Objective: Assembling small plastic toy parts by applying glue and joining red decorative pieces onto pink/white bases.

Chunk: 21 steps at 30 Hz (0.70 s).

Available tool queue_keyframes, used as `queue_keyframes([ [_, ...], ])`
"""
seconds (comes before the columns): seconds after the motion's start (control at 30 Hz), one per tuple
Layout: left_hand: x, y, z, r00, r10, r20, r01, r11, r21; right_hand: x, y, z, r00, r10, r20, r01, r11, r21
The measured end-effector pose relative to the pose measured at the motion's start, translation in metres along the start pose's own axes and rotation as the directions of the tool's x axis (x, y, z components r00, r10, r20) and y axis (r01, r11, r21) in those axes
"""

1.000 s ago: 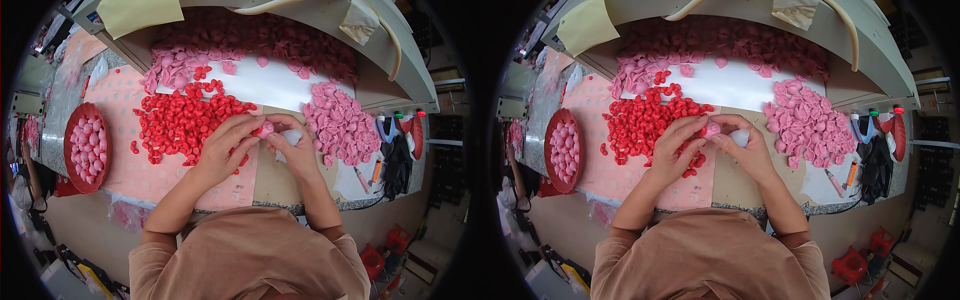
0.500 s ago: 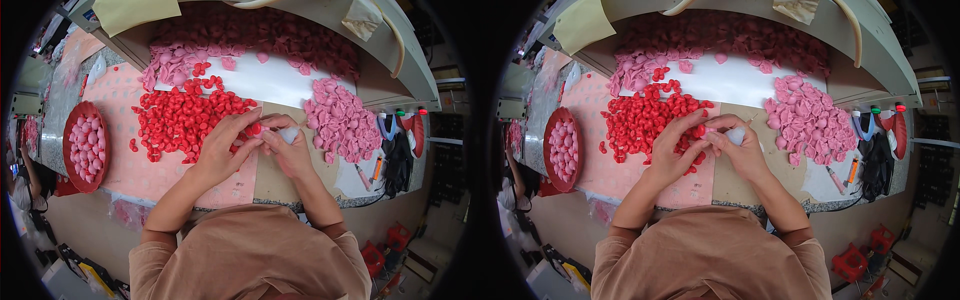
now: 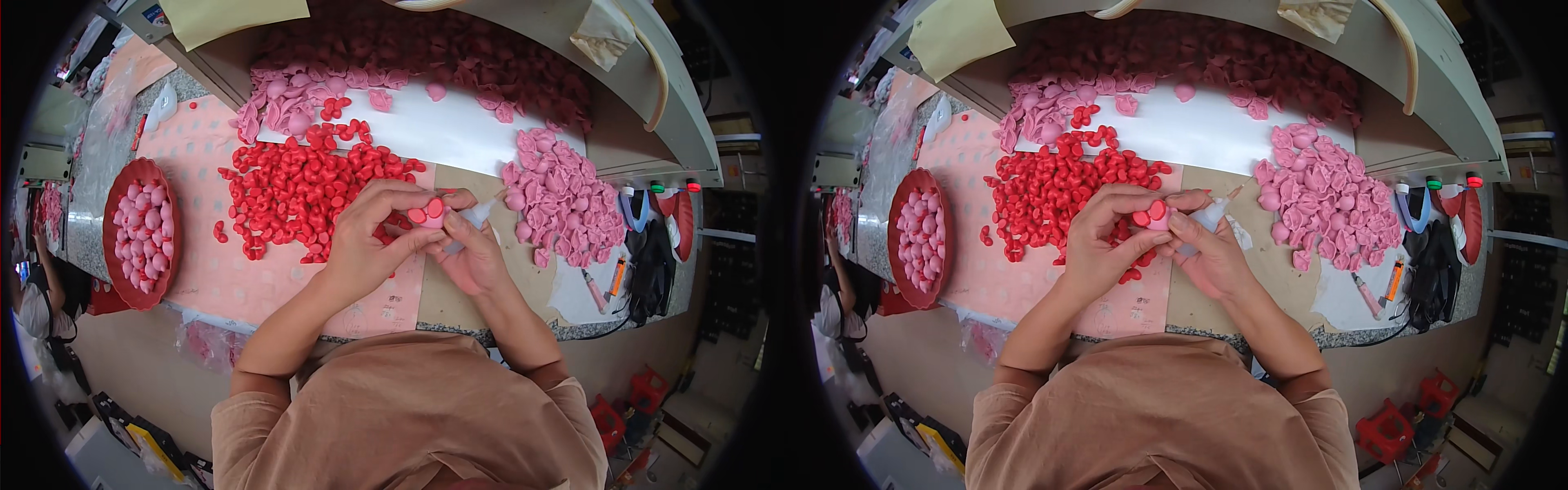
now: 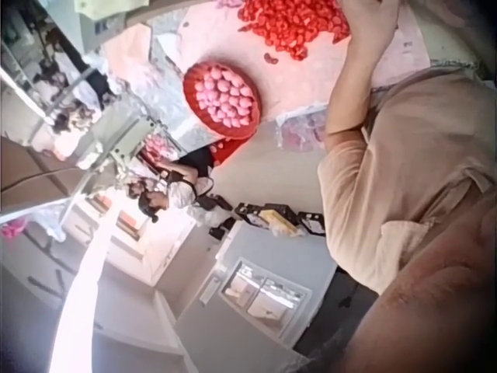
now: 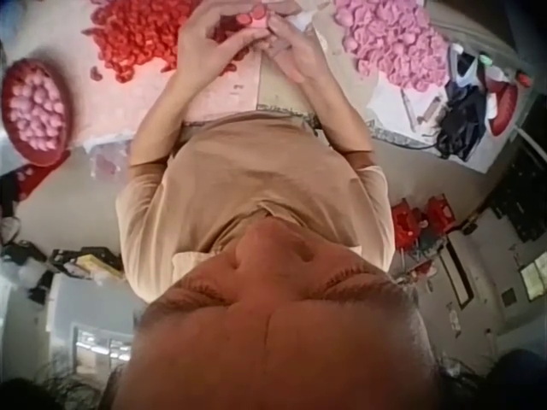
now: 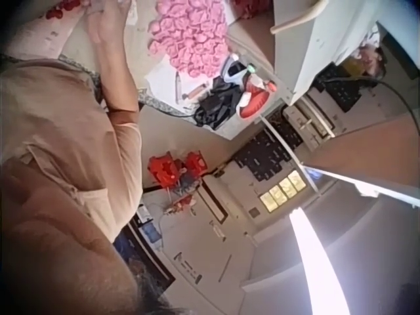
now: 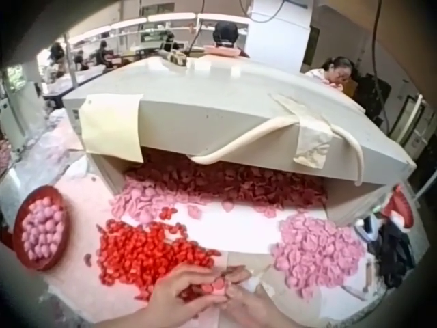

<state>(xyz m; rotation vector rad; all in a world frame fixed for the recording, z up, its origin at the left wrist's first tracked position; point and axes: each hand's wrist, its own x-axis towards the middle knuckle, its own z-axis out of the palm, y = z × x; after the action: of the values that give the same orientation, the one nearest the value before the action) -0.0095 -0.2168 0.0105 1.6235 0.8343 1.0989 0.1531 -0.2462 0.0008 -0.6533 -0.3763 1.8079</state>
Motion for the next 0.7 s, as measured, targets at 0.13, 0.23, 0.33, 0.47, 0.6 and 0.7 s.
queue_keyframes([
  [0.13,0.002,0.000,-0.001,0.996,0.086,0.017,-0.087,0.989,0.122,-0.001,0.001,-0.003,0.999,-0.035,0.023,0.036,0.998,-0.052],
  [0.23,0.002,-0.002,0.003,0.987,-0.162,0.000,0.151,0.924,-0.351,0.003,-0.006,-0.002,0.992,-0.101,0.082,0.119,0.962,-0.247],
  [0.33,0.004,-0.004,-0.001,0.899,-0.420,0.121,0.375,0.599,-0.707,0.003,-0.012,0.002,0.971,-0.218,0.094,0.234,0.810,-0.538],
  [0.47,0.005,-0.013,-0.005,0.831,-0.438,0.343,0.474,0.233,-0.849,0.005,-0.018,-0.003,0.912,-0.376,0.165,0.361,0.545,-0.757],
  [0.6,0.005,-0.003,0.002,0.762,-0.511,0.398,0.528,0.135,-0.839,0.002,-0.015,0.005,0.884,-0.403,0.235,0.435,0.530,-0.728],
  [0.7,0.006,-0.005,0.004,0.749,-0.511,0.421,0.543,0.109,-0.833,0.003,-0.013,0.004,0.864,-0.395,0.313,0.476,0.435,-0.764],
])
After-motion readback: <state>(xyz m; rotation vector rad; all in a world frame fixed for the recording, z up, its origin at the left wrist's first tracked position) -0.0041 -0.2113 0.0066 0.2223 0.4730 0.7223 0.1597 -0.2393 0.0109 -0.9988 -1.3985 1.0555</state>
